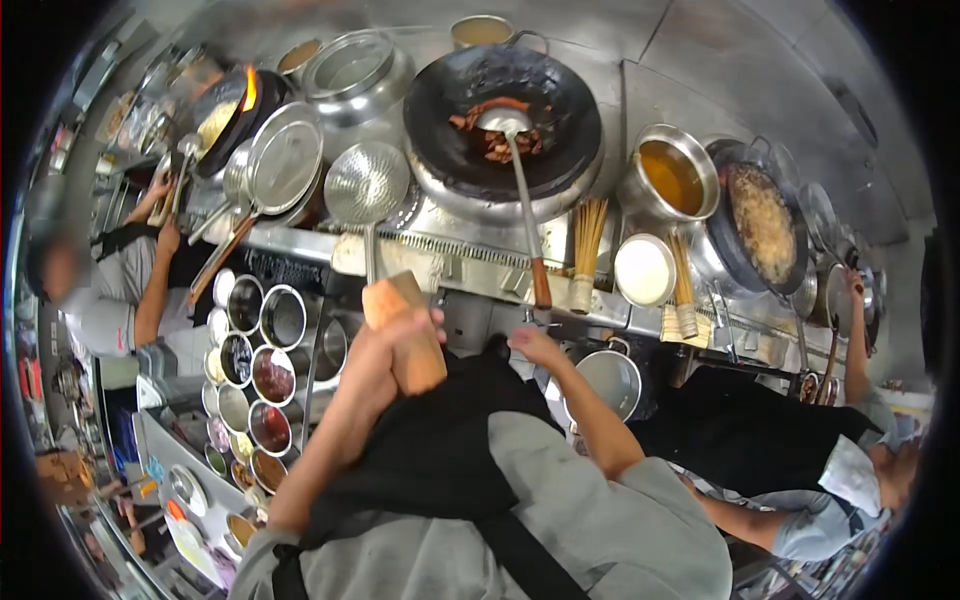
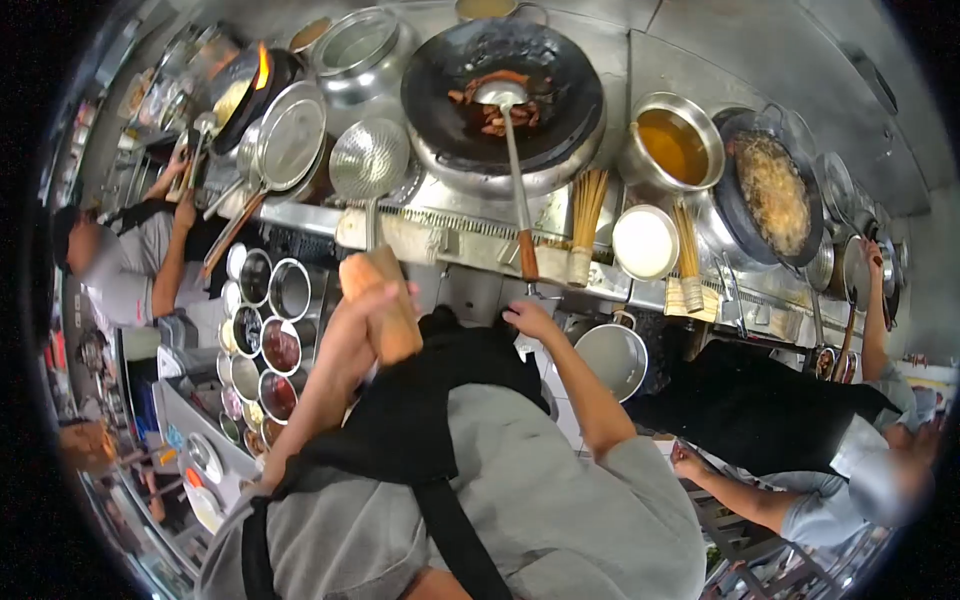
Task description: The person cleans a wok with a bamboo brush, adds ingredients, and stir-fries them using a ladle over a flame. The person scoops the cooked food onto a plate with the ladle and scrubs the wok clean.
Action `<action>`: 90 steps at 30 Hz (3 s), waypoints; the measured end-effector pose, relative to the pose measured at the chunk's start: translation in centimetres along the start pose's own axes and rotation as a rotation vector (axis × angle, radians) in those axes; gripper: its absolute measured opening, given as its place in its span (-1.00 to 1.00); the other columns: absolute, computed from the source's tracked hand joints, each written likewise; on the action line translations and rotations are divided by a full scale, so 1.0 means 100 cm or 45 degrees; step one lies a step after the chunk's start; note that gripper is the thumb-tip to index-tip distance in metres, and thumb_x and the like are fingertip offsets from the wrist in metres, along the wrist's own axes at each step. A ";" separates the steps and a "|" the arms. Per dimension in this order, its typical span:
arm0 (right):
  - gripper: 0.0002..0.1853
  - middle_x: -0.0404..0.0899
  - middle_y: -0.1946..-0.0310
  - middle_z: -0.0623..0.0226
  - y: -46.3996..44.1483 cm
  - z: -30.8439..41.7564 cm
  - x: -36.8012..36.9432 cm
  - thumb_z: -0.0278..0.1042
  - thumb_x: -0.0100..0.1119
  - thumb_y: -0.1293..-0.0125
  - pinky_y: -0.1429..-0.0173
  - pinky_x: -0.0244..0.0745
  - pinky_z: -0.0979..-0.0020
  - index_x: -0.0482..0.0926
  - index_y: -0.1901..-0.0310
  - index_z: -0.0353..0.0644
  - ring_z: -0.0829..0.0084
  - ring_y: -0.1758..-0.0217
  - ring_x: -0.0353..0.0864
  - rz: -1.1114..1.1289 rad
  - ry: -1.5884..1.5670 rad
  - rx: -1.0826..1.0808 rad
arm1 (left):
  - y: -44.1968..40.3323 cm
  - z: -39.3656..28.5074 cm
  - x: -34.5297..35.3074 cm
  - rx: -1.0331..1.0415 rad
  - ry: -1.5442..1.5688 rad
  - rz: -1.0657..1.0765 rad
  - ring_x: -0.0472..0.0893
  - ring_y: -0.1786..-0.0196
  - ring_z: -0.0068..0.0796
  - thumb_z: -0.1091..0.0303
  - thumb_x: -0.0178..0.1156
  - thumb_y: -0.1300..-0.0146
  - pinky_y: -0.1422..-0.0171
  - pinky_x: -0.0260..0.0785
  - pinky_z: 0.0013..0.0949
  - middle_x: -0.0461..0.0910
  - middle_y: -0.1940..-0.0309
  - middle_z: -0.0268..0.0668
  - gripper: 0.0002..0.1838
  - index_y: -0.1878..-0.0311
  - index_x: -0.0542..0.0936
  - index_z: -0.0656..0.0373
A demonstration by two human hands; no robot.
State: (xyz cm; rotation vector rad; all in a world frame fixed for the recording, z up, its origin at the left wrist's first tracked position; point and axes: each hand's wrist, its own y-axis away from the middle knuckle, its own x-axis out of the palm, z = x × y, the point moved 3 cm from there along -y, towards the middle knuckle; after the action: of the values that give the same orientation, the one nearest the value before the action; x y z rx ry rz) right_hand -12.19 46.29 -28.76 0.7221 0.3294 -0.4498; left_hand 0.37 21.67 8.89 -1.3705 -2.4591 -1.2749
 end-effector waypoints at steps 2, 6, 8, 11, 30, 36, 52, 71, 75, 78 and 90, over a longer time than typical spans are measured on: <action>-0.43 0.59 -0.30 0.18 0.053 0.091 -0.027 -0.05 0.24 -0.45 -0.41 0.46 0.24 0.52 -0.36 -0.23 0.21 -0.32 0.59 0.027 -0.577 -0.282 | -0.029 0.013 -0.031 0.012 0.026 -0.035 0.71 0.15 -0.31 0.30 0.41 -0.29 0.07 0.62 -0.17 0.69 0.14 -0.23 -0.61 -0.09 0.53 0.22; -0.52 0.56 -0.35 0.22 0.143 0.241 -0.072 -0.14 0.14 -0.56 -0.50 0.34 0.31 0.54 -0.36 -0.24 0.32 -0.42 0.51 0.383 -0.561 -0.641 | -0.092 0.060 -0.105 -0.143 -0.047 -0.131 0.72 0.14 -0.20 0.26 0.39 -0.32 0.01 0.63 -0.13 0.67 0.15 -0.18 -0.66 -0.03 0.56 0.22; -0.55 0.56 -0.37 0.21 0.159 0.259 -0.071 -0.16 0.11 -0.58 -0.51 0.30 0.32 0.56 -0.34 -0.24 0.33 -0.44 0.50 0.527 -0.663 -0.784 | -0.103 0.069 -0.116 -0.160 -0.010 -0.107 0.72 0.15 -0.19 0.27 0.39 -0.32 0.03 0.63 -0.13 0.66 0.18 -0.18 -0.66 -0.03 0.53 0.21; -0.60 0.64 -0.27 0.19 0.189 0.245 -0.084 -0.24 0.06 -0.60 -0.47 0.34 0.33 0.59 -0.30 -0.27 0.31 -0.36 0.56 0.439 -0.670 -0.606 | -0.102 0.060 -0.106 -0.256 0.124 -0.011 0.72 0.09 -0.17 0.25 0.38 -0.33 -0.03 0.63 -0.10 0.65 0.10 -0.13 -0.55 -0.17 0.47 0.23; -0.65 0.65 0.17 0.30 0.101 0.276 -0.058 -0.40 0.40 -0.34 -0.02 0.55 0.40 0.53 -0.09 -0.24 0.49 0.10 0.63 -0.716 -0.967 -0.572 | -0.103 0.048 -0.023 -0.002 0.191 0.657 0.51 -0.32 -0.34 -0.24 0.09 -0.52 -0.40 0.42 -0.22 0.43 -0.31 -0.22 -0.22 -0.55 0.17 0.08; -0.72 0.61 0.12 0.43 0.135 0.336 -0.052 -0.45 0.26 -0.48 -0.03 0.57 0.45 0.52 -0.16 -0.24 0.55 0.03 0.61 -0.541 -1.303 -0.633 | -0.088 0.015 -0.017 -0.174 -0.136 0.607 0.70 0.12 -0.44 0.15 0.46 -0.32 -0.01 0.61 -0.29 0.67 0.10 -0.29 -0.47 -0.18 0.50 0.25; -0.50 0.51 -0.18 -0.30 0.014 0.001 -0.133 -0.13 0.20 -0.36 -0.32 0.52 -0.09 0.48 -0.21 -0.30 -0.24 -0.27 0.57 -1.029 0.155 0.835 | 0.144 -0.247 -0.062 0.946 -0.391 2.779 0.70 0.28 -0.19 0.21 0.14 -0.50 0.37 0.51 -0.31 0.63 0.20 0.01 -0.74 0.09 0.63 0.24; -0.69 0.65 0.16 0.21 0.109 0.245 -0.141 -0.36 0.32 -0.41 -0.14 0.55 0.35 0.61 -0.10 -0.29 0.38 0.03 0.62 -1.538 -0.551 -0.317 | -0.045 -0.121 -0.079 0.127 -0.276 0.744 0.73 0.05 -0.17 0.26 0.45 -0.28 -0.07 0.63 -0.18 0.65 0.05 0.00 -0.21 -0.48 0.27 0.20; -0.71 0.58 0.06 0.29 0.072 0.355 -0.072 -0.39 0.36 -0.41 -0.09 0.50 0.45 0.54 -0.08 -0.24 0.50 -0.01 0.55 -0.691 -0.903 -0.453 | -0.103 -0.057 -0.064 0.358 -0.351 0.597 0.57 -0.23 -0.41 0.25 0.28 -0.48 -0.32 0.45 -0.30 0.52 -0.23 -0.24 -0.35 -0.51 0.25 0.14; -0.69 0.55 -0.02 0.27 0.063 0.348 -0.052 -0.44 0.35 -0.41 -0.16 0.49 0.44 0.48 -0.08 -0.25 0.51 -0.07 0.55 -0.701 -0.793 -0.316 | -0.131 -0.028 -0.058 0.387 -0.225 0.547 0.54 -0.30 -0.35 0.14 0.13 -0.59 -0.42 0.39 -0.27 0.49 -0.31 -0.23 -0.44 -0.51 0.27 0.16; -0.64 0.68 0.01 0.20 0.099 0.323 -0.100 -0.53 0.12 -0.46 -0.17 0.59 0.35 0.48 -0.25 -0.34 0.37 -0.05 0.69 -0.890 -0.502 -0.453 | -0.118 -0.011 -0.044 -0.174 -0.226 0.799 0.67 -0.01 -0.33 -0.05 0.30 -0.44 -0.07 0.63 -0.18 0.61 -0.07 -0.16 -0.27 -0.48 0.28 0.11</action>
State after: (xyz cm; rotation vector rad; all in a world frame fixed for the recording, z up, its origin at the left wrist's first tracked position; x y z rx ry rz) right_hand -11.40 33.23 3.91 0.1392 0.2715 -1.1450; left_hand -5.88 14.76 0.40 -2.1334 -1.7937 -1.2059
